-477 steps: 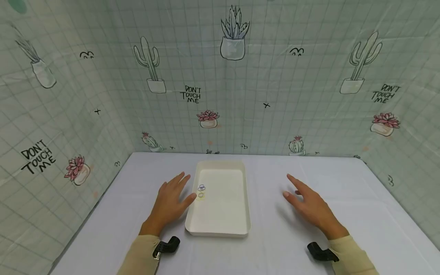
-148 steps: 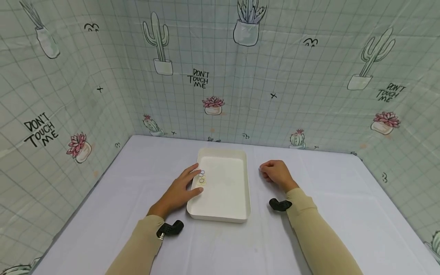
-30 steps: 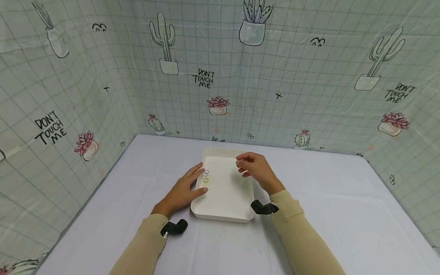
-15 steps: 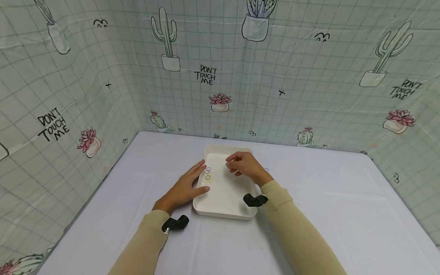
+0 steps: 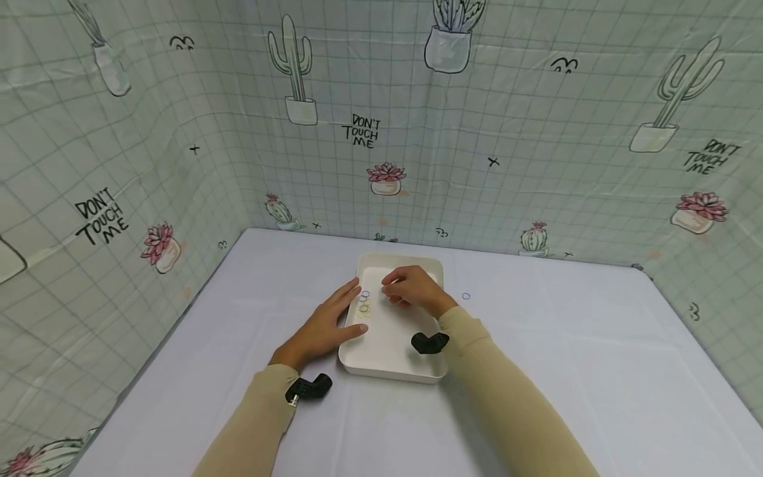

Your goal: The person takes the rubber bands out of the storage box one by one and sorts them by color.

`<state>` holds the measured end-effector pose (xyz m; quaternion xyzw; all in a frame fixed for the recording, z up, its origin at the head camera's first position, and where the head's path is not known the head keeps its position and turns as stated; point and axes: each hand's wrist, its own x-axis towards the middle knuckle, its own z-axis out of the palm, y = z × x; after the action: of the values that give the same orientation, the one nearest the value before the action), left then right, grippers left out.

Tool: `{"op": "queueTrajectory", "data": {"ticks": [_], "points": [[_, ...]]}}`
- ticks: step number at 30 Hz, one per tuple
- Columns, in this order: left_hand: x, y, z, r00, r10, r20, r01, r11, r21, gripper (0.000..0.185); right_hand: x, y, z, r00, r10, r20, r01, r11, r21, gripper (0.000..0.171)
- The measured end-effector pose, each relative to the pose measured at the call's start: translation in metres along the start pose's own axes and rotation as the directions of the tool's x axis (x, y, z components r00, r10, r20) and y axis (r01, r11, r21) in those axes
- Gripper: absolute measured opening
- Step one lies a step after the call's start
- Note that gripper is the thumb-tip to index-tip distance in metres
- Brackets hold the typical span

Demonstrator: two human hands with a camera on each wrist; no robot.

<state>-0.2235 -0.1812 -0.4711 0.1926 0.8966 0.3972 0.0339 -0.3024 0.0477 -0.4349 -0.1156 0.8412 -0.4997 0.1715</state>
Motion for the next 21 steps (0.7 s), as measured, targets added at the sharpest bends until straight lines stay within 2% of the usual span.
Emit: {"op": "queueTrajectory", "data": {"ticks": [10,15,21], "points": [[0.006,0.006,0.002,1.0,0.008,0.001,-0.008,1.0,0.0,0.086,0.016,0.001,0.009,1.0,0.012,-0.027,-0.013,1.0,-0.015,0.021],[0.009,0.008,0.0,1.0,0.018,-0.017,-0.018,1.0,-0.015,0.085,0.024,0.001,0.013,0.997,-0.024,-0.072,0.019,0.997,-0.073,0.017],[0.003,0.003,0.001,1.0,0.01,-0.029,-0.011,1.0,-0.011,0.083,0.028,0.006,0.026,0.995,-0.076,-0.064,0.064,0.982,-0.18,0.014]]}}
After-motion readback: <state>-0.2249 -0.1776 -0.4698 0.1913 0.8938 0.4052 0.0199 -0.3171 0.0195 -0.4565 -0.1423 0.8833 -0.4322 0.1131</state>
